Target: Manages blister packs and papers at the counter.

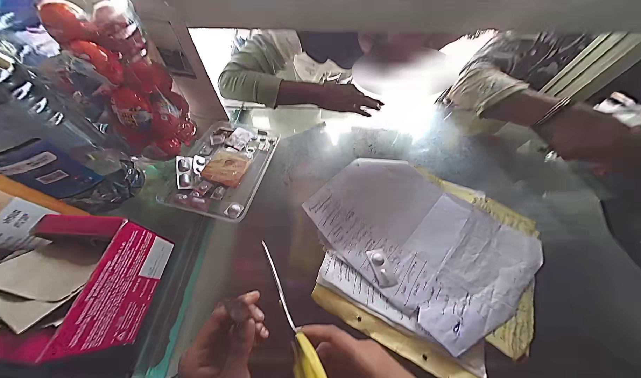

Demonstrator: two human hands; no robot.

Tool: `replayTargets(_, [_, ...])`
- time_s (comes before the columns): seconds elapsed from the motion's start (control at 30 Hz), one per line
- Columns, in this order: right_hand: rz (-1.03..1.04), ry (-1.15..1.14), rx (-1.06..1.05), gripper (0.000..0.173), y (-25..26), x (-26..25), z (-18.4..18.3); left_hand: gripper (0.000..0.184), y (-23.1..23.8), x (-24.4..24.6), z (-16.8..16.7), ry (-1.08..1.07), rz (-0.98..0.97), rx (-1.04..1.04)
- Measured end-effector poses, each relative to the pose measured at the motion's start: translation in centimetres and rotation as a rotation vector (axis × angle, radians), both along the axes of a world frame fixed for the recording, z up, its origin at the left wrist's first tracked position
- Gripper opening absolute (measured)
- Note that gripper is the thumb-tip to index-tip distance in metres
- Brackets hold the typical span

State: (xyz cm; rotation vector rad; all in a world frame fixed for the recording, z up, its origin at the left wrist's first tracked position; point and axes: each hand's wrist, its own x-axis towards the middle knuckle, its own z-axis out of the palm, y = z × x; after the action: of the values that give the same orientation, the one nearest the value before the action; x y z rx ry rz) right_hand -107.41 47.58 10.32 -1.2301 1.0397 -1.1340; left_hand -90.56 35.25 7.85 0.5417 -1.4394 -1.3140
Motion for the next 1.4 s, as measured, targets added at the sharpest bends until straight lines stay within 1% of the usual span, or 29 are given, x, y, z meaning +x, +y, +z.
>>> replayTargets(0.03, [0.009,-0.011,-0.001,0.055,0.2,0.1,-0.1,0.020,0.1,0.3,-0.1,-0.026,0.014,-0.003])
replayTargets(0.1, [-0.003,0.040,-0.032,0.050,0.0,-0.6,0.1,0.017,-0.2,0.2,-0.3,-0.089,0.009,-0.043])
replayTargets(0.17, [-0.109,0.177,-0.068,0.041,0.3,-1.0,0.3,0.017,-0.2,0.1,0.0,-0.156,-0.016,-0.058])
replayTargets(0.3, [-0.313,0.585,-0.151,0.030,1.6,-1.9,1.6,0.024,0.1,-0.3,0.4,-0.250,-0.063,-0.088])
replayTargets(0.37, [-0.460,0.874,-0.195,0.022,2.1,-2.8,2.9,0.028,0.3,-0.6,0.5,-0.279,-0.064,-0.108])
replayTargets(0.43, [-0.598,1.168,-0.232,0.018,1.8,-4.4,3.5,0.030,0.5,-0.6,0.5,-0.298,-0.064,-0.114])
replayTargets(0.5, [-0.704,1.392,-0.287,0.022,0.7,-6.7,2.6,0.032,0.5,-0.6,0.6,-0.324,-0.070,-0.122])
replayTargets(0.57, [-0.731,1.508,-0.247,0.035,-0.3,-8.2,1.6,0.030,0.7,-0.5,0.7,-0.357,-0.080,-0.125])
replayTargets(0.63, [-0.695,1.558,-0.171,0.045,-0.8,-8.4,1.2,0.029,0.8,-0.6,0.8,-0.376,-0.090,-0.133])
replayTargets(0.67, [-0.689,1.578,-0.171,0.045,-1.0,-8.3,1.0,0.029,0.8,-0.6,0.8,-0.384,-0.094,-0.136])
replayTargets(0.73, [-0.690,1.565,-0.195,0.036,-1.1,-8.2,0.7,0.030,0.8,-0.6,0.8,-0.396,-0.095,-0.144])
replayTargets(0.8, [-0.695,1.455,-0.178,0.027,-0.9,-8.3,0.9,0.031,0.8,-0.6,0.9,-0.399,-0.090,-0.151])
replayTargets(0.83, [-0.708,1.388,-0.171,0.025,-0.8,-8.6,1.2,0.032,0.9,-0.6,0.9,-0.396,-0.089,-0.151])
replayTargets(0.9, [-0.790,1.323,-0.222,0.022,-0.6,-9.4,1.7,0.032,0.8,-0.6,0.9,-0.384,-0.086,-0.145])
replayTargets(1.0, [-0.939,1.349,-0.318,0.028,0.0,-10.9,3.3,0.033,0.9,-0.6,1.0,-0.387,-0.077,-0.134])
replayTargets(1.07, [-1.008,1.376,-0.336,0.033,0.5,-12.4,3.8,0.034,0.9,-0.6,1.0,-0.401,-0.069,-0.138])
replayTargets(1.13, [-1.048,1.382,-0.323,0.034,0.9,-13.5,3.6,0.034,0.9,-0.6,0.9,-0.415,-0.074,-0.147])
replayTargets(1.27, [-1.062,1.333,-0.268,0.034,0.9,-14.4,2.4,0.031,0.8,-0.7,0.7,-0.416,-0.087,-0.141])
replayTargets(1.4, [-1.020,1.295,-0.258,0.032,0.8,-14.3,1.8,0.029,0.8,-0.8,0.8,-0.440,-0.063,-0.164])
